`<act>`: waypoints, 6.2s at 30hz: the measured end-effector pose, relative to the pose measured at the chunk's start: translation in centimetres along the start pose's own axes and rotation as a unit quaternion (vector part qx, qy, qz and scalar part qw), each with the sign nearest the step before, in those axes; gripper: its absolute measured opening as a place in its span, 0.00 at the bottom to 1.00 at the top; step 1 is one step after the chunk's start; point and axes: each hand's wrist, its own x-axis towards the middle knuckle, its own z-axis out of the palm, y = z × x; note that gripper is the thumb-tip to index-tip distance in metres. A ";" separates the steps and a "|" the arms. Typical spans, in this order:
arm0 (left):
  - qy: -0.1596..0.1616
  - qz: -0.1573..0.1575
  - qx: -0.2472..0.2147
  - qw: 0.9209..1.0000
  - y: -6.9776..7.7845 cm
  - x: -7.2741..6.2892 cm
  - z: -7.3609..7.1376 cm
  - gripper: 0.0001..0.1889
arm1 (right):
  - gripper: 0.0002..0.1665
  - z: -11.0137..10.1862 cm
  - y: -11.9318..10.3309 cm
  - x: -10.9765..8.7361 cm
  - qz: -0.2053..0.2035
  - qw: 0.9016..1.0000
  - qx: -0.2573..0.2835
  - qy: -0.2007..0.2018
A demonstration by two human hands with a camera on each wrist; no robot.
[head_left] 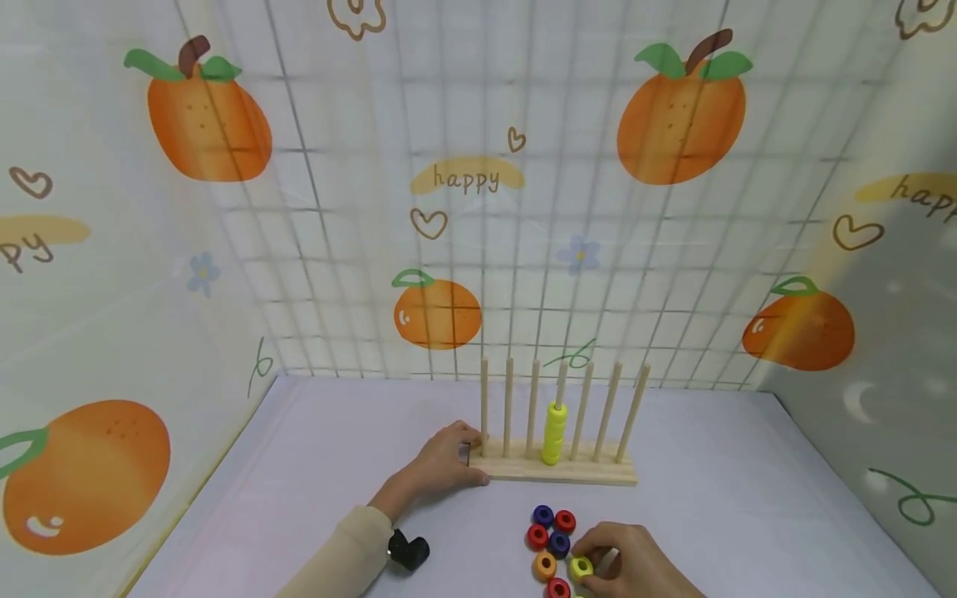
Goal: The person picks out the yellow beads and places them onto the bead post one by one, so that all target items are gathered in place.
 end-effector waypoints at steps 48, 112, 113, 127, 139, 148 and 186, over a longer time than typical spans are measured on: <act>0.002 0.003 0.000 1.000 -0.2 0.0 0.2 0.37 | 0.15 -5.3 -0.1 -2.5 -0.071 0.967 -0.146 0.198; 0.002 0.012 0.003 1.000 -0.4 0.1 0.2 0.37 | 0.20 -8.6 -5.1 -1.4 -0.157 0.932 -0.180 0.274; 0.003 0.013 0.003 1.000 -0.3 0.0 0.2 0.37 | 0.20 -8.7 -5.2 -1.3 -0.160 0.931 -0.180 0.275; 0.001 0.010 0.003 1.000 0.0 -0.1 0.1 0.37 | 0.18 -8.8 -5.6 -0.7 -0.180 0.926 -0.184 0.275; 0.002 0.011 0.007 1.000 0.2 -0.2 0.0 0.37 | 0.19 -9.2 -6.5 -0.3 -0.175 0.922 -0.193 0.287; 0.004 0.006 0.005 1.000 0.3 -0.2 0.0 0.37 | 0.18 -9.9 -8.0 0.0 -0.206 0.913 -0.214 0.280; 0.002 -0.001 0.003 1.000 0.3 -0.2 0.1 0.37 | 0.18 -10.9 -10.8 2.2 -0.239 0.898 -0.257 0.267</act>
